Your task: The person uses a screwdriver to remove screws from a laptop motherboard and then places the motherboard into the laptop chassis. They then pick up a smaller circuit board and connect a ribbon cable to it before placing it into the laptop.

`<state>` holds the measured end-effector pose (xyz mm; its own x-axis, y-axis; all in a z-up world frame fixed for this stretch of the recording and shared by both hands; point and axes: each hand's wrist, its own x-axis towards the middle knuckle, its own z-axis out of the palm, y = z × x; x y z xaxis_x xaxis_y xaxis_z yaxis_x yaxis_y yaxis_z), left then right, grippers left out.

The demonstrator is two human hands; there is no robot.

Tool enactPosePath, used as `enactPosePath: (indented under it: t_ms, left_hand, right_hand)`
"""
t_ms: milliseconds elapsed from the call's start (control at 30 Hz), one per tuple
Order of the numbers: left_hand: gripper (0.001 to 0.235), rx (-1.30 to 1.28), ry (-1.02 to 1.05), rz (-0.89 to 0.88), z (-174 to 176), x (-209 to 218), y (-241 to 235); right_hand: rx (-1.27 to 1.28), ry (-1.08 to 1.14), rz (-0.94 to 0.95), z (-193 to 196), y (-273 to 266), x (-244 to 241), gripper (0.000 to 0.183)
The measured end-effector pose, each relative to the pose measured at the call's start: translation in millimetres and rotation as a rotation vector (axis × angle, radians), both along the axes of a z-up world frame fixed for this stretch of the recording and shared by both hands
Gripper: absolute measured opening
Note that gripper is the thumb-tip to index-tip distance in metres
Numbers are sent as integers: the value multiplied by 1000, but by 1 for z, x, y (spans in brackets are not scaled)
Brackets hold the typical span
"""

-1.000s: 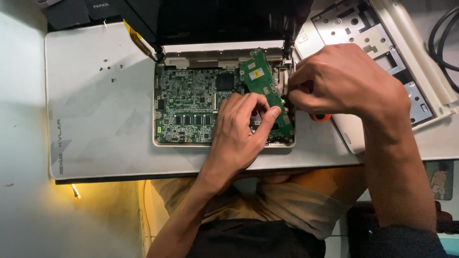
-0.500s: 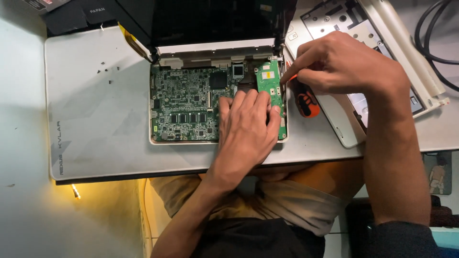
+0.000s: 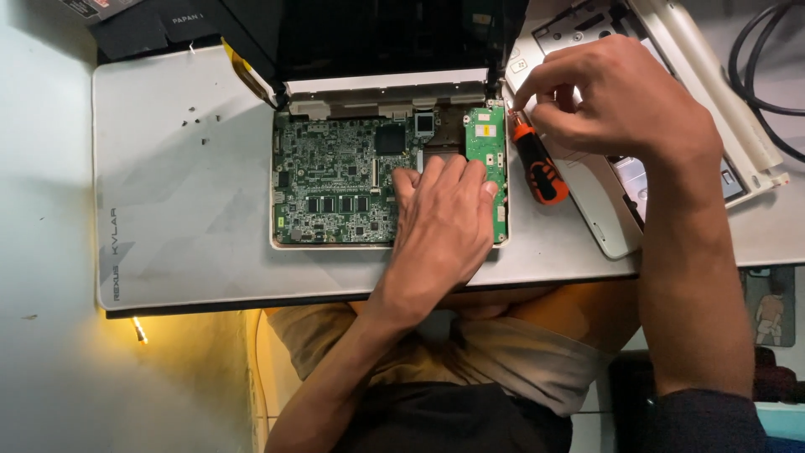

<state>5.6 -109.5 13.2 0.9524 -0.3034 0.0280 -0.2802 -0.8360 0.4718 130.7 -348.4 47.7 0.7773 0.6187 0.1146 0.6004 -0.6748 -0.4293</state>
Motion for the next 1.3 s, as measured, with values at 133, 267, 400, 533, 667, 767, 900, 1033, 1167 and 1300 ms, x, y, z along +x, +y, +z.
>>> enactPosePath:
  t_ms: [133, 267, 400, 533, 667, 767, 900, 1033, 1167, 1300]
  left_hand:
    - [26, -10, 51, -14, 1, 1, 1]
    - [25, -32, -63, 20, -1, -4, -3]
    - [30, -44, -139, 60, -2, -6, -7]
    - [32, -68, -117, 42, -5, -1, -5]
    - [34, -50, -128, 38, -4, -1, -2]
    - [32, -38, -111, 33, -1, -1, -1]
    - [32, -28, -102, 21, -6, 3, 0]
    - [33, -48, -81, 15, -5, 6, 1]
    - [34, -62, -48, 36, -8, 7, 0]
    - [38, -75, 98, 57, 0, 7, -2]
  right_hand:
    - [-22, 16, -46, 4, 8, -5, 31]
    - [-35, 18, -48, 0, 13, -5, 21]
    - [-56, -8, -54, -2, 14, -6, 20]
    - [-52, 0, -36, 0, 19, -8, 20]
    - [-41, 97, -72, 6, 28, -10, 32]
    - [-8, 149, -68, 11, 29, -13, 30]
    - [13, 204, -86, 15, 28, -13, 36]
    - [-8, 200, -68, 15, 27, -12, 40]
    - [-19, 271, -64, 17, 28, -12, 41]
    - [13, 339, -95, 21, 28, -13, 38]
